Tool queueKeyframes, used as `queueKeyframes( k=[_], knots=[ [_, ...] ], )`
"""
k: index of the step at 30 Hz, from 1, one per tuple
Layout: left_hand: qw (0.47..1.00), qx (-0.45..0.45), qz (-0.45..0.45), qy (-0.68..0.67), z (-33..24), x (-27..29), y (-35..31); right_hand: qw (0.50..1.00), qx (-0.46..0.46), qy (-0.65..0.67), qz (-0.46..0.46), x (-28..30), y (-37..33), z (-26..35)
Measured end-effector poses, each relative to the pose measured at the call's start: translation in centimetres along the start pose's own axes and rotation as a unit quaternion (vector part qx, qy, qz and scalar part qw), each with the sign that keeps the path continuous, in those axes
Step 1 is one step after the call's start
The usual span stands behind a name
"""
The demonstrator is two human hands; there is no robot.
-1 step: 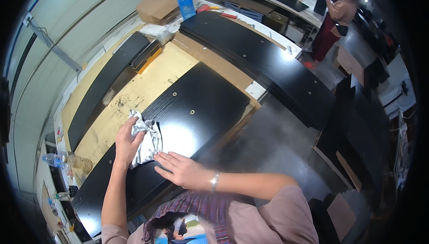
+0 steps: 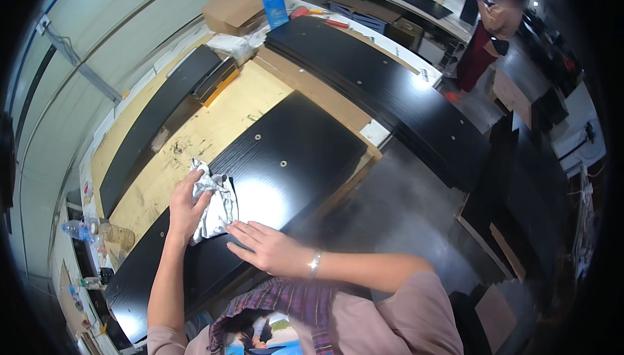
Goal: The person wipes a black wooden panel with a white cloth, repeatedly applying liquid from a bottle and using a small metal tool to scrape the surface. The person continues wiping and scraping the panel throughout the clip.
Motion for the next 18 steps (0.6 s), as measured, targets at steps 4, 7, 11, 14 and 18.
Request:
queueKeyframes(
  k=[4,7,11,14,18],
  knots=[
    [1.0,0.011,-0.007,-0.02,0.3,0.4,-0.9,0.997,-0.025,-0.032,-0.066,1.4,-0.1,0.2],
    [0.999,0.021,-0.014,-0.047,0.4,0.6,-0.6,0.996,-0.043,-0.008,-0.077,2.3,0.9,-0.2],
    [0.999,0.013,-0.014,-0.029,0.5,0.4,-0.9,0.977,-0.18,0.081,-0.079,5.1,2.4,-5.8],
    [0.998,0.035,-0.016,-0.042,0.7,0.5,-0.9,0.973,-0.231,-0.004,-0.022,3.5,4.1,-10.6],
    [0.999,0.022,-0.031,-0.038,0.8,0.7,-1.1,0.967,-0.236,-0.076,0.059,0.0,5.2,-13.0]
  ],
)
Point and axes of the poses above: each hand's wrist, its own y-axis towards the middle knuckle, its own x-axis out of the back of the hand, z = x × y, the point moved 10 cm from there along y, towards the middle knuckle, and after that the axes turned 14 degrees about -y, right-handed, at the moved point
